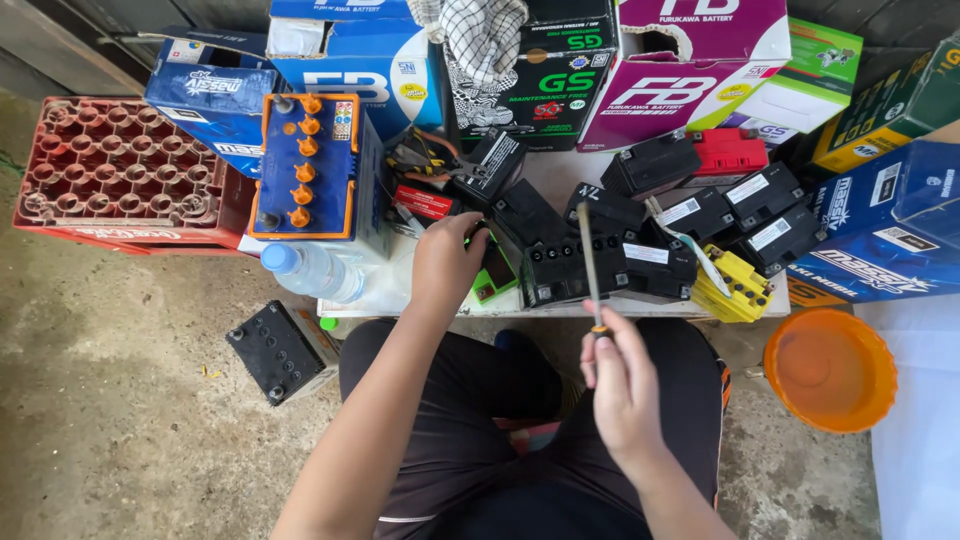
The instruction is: Servicing a lead-acid battery by prying open the top cover with a screwdriver and refilling the cells with liquid using a syringe.
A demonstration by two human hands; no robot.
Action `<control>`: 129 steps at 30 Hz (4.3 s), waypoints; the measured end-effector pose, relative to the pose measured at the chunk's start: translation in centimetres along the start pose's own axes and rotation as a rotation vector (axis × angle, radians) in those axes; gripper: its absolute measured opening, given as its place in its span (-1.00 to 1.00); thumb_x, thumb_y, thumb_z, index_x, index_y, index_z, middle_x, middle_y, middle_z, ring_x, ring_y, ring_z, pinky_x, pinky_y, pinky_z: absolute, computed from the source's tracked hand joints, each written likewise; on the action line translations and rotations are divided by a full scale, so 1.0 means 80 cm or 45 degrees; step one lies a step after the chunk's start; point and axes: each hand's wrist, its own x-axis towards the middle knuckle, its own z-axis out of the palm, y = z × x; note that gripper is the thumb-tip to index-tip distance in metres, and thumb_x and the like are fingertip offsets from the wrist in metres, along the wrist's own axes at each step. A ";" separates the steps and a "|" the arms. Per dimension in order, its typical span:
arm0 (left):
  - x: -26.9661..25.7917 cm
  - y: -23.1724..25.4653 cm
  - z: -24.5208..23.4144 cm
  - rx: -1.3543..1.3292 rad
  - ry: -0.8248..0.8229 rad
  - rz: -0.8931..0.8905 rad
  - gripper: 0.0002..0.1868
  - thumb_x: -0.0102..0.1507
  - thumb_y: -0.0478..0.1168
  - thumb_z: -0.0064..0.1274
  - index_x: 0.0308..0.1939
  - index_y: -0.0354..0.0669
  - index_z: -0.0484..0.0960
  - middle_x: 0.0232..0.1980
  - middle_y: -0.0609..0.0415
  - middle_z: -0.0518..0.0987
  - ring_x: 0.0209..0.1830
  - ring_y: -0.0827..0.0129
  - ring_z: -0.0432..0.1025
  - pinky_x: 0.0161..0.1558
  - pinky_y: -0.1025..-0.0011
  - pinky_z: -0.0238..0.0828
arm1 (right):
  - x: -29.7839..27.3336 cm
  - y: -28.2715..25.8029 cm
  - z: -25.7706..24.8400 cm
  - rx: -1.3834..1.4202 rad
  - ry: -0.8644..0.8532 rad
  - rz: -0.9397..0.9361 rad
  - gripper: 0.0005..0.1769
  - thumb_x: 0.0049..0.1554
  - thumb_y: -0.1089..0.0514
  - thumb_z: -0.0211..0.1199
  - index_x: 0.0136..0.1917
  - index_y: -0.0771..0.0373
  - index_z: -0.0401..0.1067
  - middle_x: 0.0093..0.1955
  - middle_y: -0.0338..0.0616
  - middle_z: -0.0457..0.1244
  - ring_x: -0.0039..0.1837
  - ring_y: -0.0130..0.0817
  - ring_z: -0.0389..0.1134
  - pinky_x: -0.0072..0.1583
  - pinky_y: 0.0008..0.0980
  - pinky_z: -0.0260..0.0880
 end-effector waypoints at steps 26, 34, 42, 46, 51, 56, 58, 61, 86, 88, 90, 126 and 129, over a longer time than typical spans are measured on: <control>-0.054 0.026 0.001 -0.533 -0.117 0.299 -0.08 0.17 0.03 0.32 0.48 -0.32 0.26 0.34 -0.31 0.39 0.41 -0.24 0.27 0.38 -0.06 0.25 | 0.219 0.162 -0.079 -1.478 -0.012 -0.233 -0.67 0.29 -0.01 0.23 0.30 -0.01 0.53 0.05 -0.13 0.25 0.22 0.00 0.33 0.18 -0.05 0.35; -0.058 0.043 0.026 -0.533 -0.350 0.205 0.30 -0.03 -0.12 0.52 0.61 -0.25 -0.05 0.48 -0.21 0.32 0.51 -0.08 0.22 0.48 0.02 0.16 | 0.220 0.162 -0.089 -1.574 -0.034 -0.295 -0.59 0.23 -0.04 0.28 0.34 -0.05 0.49 0.04 -0.15 0.31 0.21 -0.03 0.33 0.20 -0.02 0.30; -0.053 0.045 0.029 -0.542 -0.488 -0.014 0.26 0.00 -0.12 0.47 0.62 -0.14 -0.05 0.43 -0.03 0.43 0.46 0.04 0.31 0.46 0.07 0.23 | 0.219 0.175 -0.100 -1.442 -0.032 -0.372 -0.61 0.28 0.06 0.17 0.36 0.01 0.49 0.09 -0.11 0.35 0.25 -0.03 0.34 0.20 -0.02 0.31; -0.053 0.045 0.030 -0.532 -0.485 -0.019 0.25 -0.01 -0.13 0.48 0.61 -0.12 -0.01 0.43 -0.02 0.43 0.46 0.05 0.31 0.45 0.07 0.24 | 0.223 0.185 -0.100 -1.529 -0.004 -0.406 -0.63 0.25 0.06 0.19 0.32 0.00 0.51 0.10 -0.13 0.34 0.26 -0.06 0.33 0.21 -0.03 0.30; -0.050 0.047 0.028 -0.521 -0.484 -0.029 0.18 -0.03 -0.10 0.49 0.57 -0.07 0.14 0.39 0.04 0.47 0.44 0.04 0.33 0.44 0.07 0.25 | 0.221 0.183 -0.098 -1.524 0.038 -0.394 -0.62 0.24 0.03 0.17 0.32 -0.03 0.51 0.11 -0.18 0.34 0.29 -0.08 0.31 0.23 -0.02 0.28; -0.051 0.046 0.030 -0.557 -0.515 -0.086 0.22 -0.06 -0.07 0.50 0.58 -0.06 0.11 0.41 0.03 0.46 0.45 0.03 0.31 0.46 0.03 0.24 | 0.183 0.106 -0.093 -1.269 -0.020 -0.448 -0.39 0.12 0.33 0.12 0.44 0.12 0.41 0.23 0.00 0.29 0.35 0.07 0.26 0.29 0.05 0.25; -0.049 0.045 0.032 -0.574 -0.529 -0.111 0.25 -0.06 -0.07 0.51 0.59 -0.08 0.08 0.42 0.00 0.45 0.46 -0.01 0.31 0.46 0.00 0.23 | 0.167 0.075 -0.091 -1.126 -0.053 -0.454 -0.25 0.01 0.45 0.10 0.48 0.16 0.37 0.28 0.07 0.27 0.37 0.16 0.23 0.31 0.11 0.24; -0.047 0.045 0.033 -0.534 -0.562 -0.139 0.21 -0.08 -0.05 0.51 0.56 -0.02 0.15 0.42 0.07 0.46 0.47 0.04 0.29 0.47 0.02 0.21 | 0.150 0.024 -0.084 -0.787 -0.281 -0.211 0.00 -0.15 0.61 0.01 0.56 0.19 0.24 0.41 0.17 0.20 0.49 0.26 0.12 0.44 0.18 0.11; -0.117 0.147 0.005 -1.035 -0.511 0.013 -0.05 -0.16 -0.30 0.58 0.30 -0.18 0.50 0.27 -0.06 0.60 0.34 0.11 0.43 0.34 0.13 0.36 | 0.031 0.013 -0.161 -0.427 -0.180 -0.250 0.06 -0.31 0.09 0.73 0.44 0.11 0.37 0.31 -0.04 0.28 0.35 -0.15 0.30 0.34 -0.19 0.28; -0.136 0.161 0.009 -1.072 -0.527 0.031 -0.06 -0.15 -0.30 0.58 0.30 -0.20 0.50 0.27 -0.07 0.59 0.34 0.15 0.42 0.31 0.17 0.40 | 0.004 0.018 -0.177 -0.370 -0.149 -0.341 0.05 -0.34 0.10 0.73 0.41 0.13 0.40 0.30 -0.08 0.31 0.32 -0.22 0.31 0.31 -0.26 0.29; -0.156 0.174 0.014 -1.100 -0.577 0.061 -0.08 -0.15 -0.32 0.58 0.28 -0.23 0.51 0.26 -0.07 0.59 0.32 0.14 0.43 0.30 0.16 0.43 | -0.029 0.016 -0.190 -0.297 -0.099 -0.390 0.03 -0.34 0.15 0.73 0.39 0.22 0.41 0.31 0.00 0.33 0.38 -0.17 0.31 0.34 -0.16 0.29; -0.103 0.408 0.368 -0.874 -1.628 0.144 0.07 0.01 -0.08 0.50 0.50 -0.30 0.28 0.37 -0.29 0.46 0.40 -0.06 0.36 0.21 0.13 0.56 | -0.117 0.091 -0.464 0.082 0.816 0.411 0.21 -0.09 0.18 0.58 0.64 0.26 -0.08 0.39 0.31 0.19 0.44 0.28 0.24 0.35 0.09 0.32; -0.099 0.415 0.389 -0.668 -1.696 0.005 0.09 0.00 0.08 0.45 0.49 -0.28 0.29 0.42 -0.26 0.42 0.44 -0.02 0.33 0.22 0.15 0.56 | -0.102 0.105 -0.472 0.038 0.818 0.620 0.21 -0.03 0.00 0.54 0.67 0.19 -0.12 0.30 0.32 0.26 0.34 0.17 0.33 0.31 0.06 0.37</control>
